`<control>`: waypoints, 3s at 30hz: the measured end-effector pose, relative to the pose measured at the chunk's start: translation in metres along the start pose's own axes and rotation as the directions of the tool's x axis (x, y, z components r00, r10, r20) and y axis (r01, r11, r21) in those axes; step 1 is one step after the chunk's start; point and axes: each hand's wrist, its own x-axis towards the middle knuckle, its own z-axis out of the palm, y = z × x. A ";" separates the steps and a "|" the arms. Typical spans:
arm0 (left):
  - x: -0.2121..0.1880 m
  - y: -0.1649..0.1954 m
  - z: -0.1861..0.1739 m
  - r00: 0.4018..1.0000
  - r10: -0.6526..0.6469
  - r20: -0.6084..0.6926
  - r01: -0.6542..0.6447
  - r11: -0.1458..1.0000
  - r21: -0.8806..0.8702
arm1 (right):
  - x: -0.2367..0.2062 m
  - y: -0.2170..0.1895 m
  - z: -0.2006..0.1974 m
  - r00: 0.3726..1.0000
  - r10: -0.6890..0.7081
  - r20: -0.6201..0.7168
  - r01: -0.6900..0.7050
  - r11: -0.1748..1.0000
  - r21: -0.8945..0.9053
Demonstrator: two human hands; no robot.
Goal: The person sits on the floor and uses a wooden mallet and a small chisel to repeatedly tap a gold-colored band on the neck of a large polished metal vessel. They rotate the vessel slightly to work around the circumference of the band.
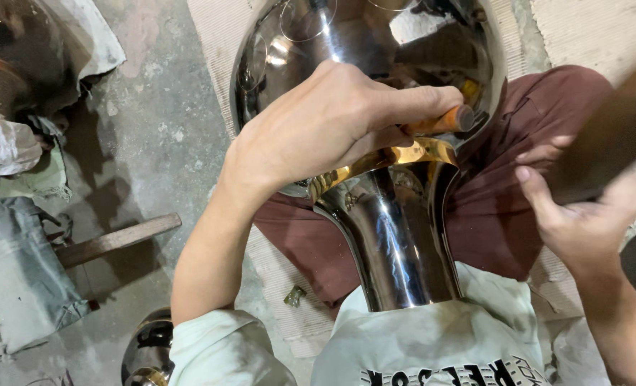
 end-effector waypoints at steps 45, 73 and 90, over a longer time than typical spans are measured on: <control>-0.035 0.028 0.072 0.613 -0.235 -0.755 0.144 0.972 -0.186 | 0.082 0.001 -0.037 0.936 -0.120 0.332 0.230 0.921 -0.314; -0.070 0.006 0.133 0.383 -0.358 -0.851 0.143 0.934 -0.328 | 0.119 -0.018 -0.034 0.824 -0.276 0.495 0.492 0.782 -0.382; -0.052 0.014 0.069 0.762 -0.277 -0.585 0.281 0.956 -0.087 | 0.109 -0.009 -0.041 0.862 -0.201 0.466 0.378 0.867 -0.324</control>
